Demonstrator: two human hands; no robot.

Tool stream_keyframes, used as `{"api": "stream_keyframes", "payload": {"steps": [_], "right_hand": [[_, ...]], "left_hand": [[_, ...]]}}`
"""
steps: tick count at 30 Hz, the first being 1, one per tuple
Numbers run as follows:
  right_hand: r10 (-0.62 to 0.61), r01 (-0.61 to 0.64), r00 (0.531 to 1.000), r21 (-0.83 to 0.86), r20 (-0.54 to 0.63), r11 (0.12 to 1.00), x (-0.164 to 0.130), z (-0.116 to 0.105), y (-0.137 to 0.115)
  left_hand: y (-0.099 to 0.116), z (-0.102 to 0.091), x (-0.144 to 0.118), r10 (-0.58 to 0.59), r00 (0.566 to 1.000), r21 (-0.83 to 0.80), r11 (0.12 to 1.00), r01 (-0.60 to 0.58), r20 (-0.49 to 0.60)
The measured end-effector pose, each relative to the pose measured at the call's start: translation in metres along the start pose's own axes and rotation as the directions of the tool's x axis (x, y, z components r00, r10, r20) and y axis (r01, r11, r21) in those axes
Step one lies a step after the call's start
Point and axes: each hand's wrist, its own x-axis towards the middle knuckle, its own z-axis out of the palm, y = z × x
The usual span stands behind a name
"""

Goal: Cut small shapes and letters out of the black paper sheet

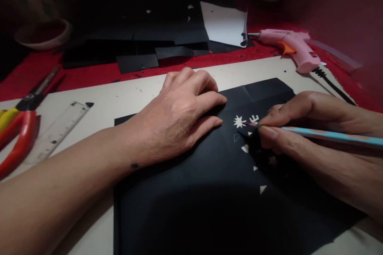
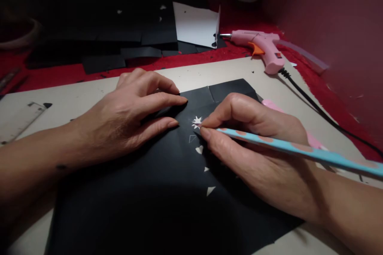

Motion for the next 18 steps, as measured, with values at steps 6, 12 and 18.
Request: {"api": "stream_keyframes", "payload": {"steps": [6,12,18], "right_hand": [[-0.227,0.225,0.972,-0.040,-0.066,0.974,0.011,-0.010,0.009],[-0.577,0.518,0.812,-0.353,-0.081,0.779,0.025,-0.053,0.026],[-0.558,0.632,0.763,-0.557,0.326,0.539,0.067,-0.088,0.064]], "left_hand": [[-0.002,0.002,0.000,-0.006,1.000,0.011,1.000,0.006,0.003],[-0.006,0.005,-0.001,0.028,1.000,0.010,1.000,-0.027,-0.015],[-0.009,0.005,-0.001,0.036,0.999,0.007,0.999,-0.036,-0.003]]}}
